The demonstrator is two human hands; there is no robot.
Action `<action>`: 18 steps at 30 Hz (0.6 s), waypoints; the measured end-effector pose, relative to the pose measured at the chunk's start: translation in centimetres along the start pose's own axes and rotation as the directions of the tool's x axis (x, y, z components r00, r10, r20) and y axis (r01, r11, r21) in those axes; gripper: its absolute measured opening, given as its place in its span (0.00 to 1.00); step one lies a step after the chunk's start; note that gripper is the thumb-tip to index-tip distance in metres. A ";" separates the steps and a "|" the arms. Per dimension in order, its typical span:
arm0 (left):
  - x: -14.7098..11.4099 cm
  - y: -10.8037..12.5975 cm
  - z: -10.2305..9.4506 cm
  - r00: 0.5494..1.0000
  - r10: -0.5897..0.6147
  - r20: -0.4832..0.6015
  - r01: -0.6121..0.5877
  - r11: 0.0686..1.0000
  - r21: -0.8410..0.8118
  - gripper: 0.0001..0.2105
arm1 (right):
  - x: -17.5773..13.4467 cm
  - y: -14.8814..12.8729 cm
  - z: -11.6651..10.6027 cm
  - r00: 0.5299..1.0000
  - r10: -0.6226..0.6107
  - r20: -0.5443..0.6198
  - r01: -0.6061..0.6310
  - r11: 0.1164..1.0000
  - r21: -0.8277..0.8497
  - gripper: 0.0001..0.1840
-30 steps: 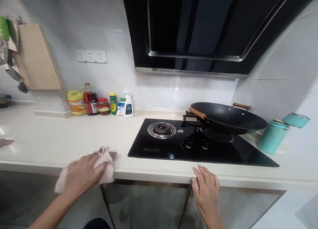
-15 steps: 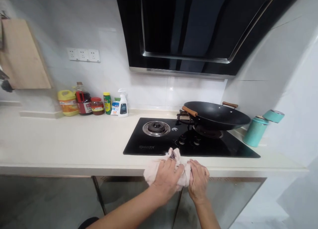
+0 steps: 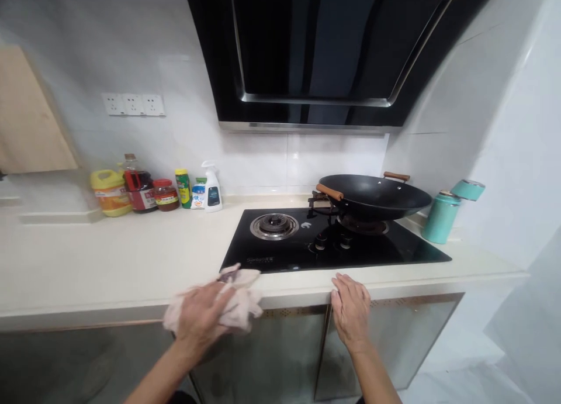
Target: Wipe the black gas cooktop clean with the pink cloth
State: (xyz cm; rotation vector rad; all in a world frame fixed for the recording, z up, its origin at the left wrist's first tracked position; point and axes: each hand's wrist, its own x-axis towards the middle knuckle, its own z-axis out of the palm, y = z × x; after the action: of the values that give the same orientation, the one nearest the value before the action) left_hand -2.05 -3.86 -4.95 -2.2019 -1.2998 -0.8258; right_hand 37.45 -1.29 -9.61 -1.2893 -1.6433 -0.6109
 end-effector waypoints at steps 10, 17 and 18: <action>-4.6 -10.9 -4.5 0.940 -0.297 -0.166 0.335 0.894 0.297 0.24 | 0.1 -0.6 -0.3 0.999 0.047 0.026 -0.047 0.999 0.004 0.15; 1.0 2.6 -0.1 0.976 -0.206 -0.069 0.217 0.951 0.219 0.25 | 0.1 -0.9 -0.2 0.993 0.117 0.035 -0.120 0.989 0.088 0.16; 2.0 4.9 0.6 0.986 -0.156 -0.055 0.163 0.973 0.163 0.24 | -0.1 -1.0 -0.6 0.990 0.127 0.054 -0.133 0.983 0.127 0.16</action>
State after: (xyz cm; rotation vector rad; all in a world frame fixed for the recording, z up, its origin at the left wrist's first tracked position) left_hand 3.20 -4.43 -4.37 -1.9607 -1.4844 -0.7858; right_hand 36.70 -2.11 -9.25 -1.3107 -1.5939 -0.3909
